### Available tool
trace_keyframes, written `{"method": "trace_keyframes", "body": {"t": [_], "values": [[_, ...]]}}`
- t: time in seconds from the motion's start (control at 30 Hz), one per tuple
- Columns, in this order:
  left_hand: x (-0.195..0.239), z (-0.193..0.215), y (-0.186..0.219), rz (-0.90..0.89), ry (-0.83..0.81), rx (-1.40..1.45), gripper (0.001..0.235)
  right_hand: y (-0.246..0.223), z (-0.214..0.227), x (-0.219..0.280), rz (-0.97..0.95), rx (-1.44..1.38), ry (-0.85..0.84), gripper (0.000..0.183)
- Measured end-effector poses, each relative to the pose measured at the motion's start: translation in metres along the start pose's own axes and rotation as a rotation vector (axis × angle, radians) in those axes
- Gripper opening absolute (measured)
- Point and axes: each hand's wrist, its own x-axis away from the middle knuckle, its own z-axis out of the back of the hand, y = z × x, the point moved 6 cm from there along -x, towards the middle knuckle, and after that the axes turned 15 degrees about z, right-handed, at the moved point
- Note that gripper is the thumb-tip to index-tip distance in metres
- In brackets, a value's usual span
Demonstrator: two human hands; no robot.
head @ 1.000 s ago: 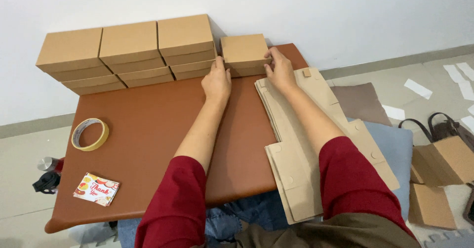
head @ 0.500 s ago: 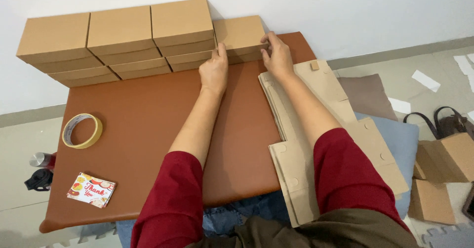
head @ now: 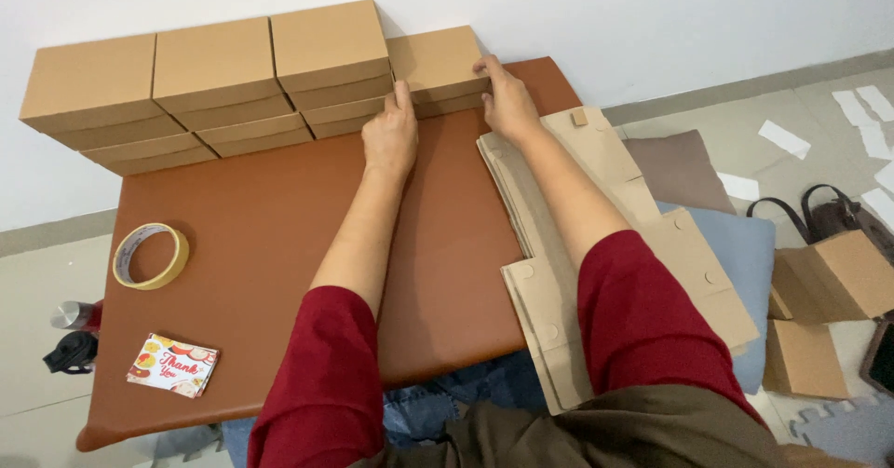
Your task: The person assembles a flat cardboard box by folding the sides and tucking the tabs into slots. They then place a thank you card inside the box and close the lid.
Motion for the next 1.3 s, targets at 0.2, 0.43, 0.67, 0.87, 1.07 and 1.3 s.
{"method": "trace_keyframes", "body": {"t": [0.2, 0.43, 0.67, 0.87, 1.07, 1.3], "values": [[0.026, 0.073, -0.002, -0.092, -0.205, 0.269, 0.048, -0.041, 0.061, 0.043, 0.013, 0.084, -0.331, 0.052], [0.096, 0.227, 0.03, -0.313, -0.599, 0.736, 0.024, -0.124, 0.134, 0.144, 0.111, 0.051, -0.477, 0.04], [0.185, 0.313, 0.057, -0.565, -0.84, 1.022, 0.046, -0.189, 0.151, 0.282, -0.144, -0.049, -0.363, 0.044], [0.211, 0.323, 0.07, -0.626, -0.801, 0.806, 0.072, -0.172, 0.135, 0.344, -0.142, 0.005, -0.378, 0.055], [0.21, 0.321, 0.074, -0.612, -0.848, 0.753, 0.077, -0.165, 0.133, 0.353, -0.122, 0.038, -0.351, 0.051], [0.198, 0.325, 0.073, -0.643, -0.948, 0.743, 0.077, -0.154, 0.133, 0.362, -0.047, 0.011, -0.288, 0.048]]}}
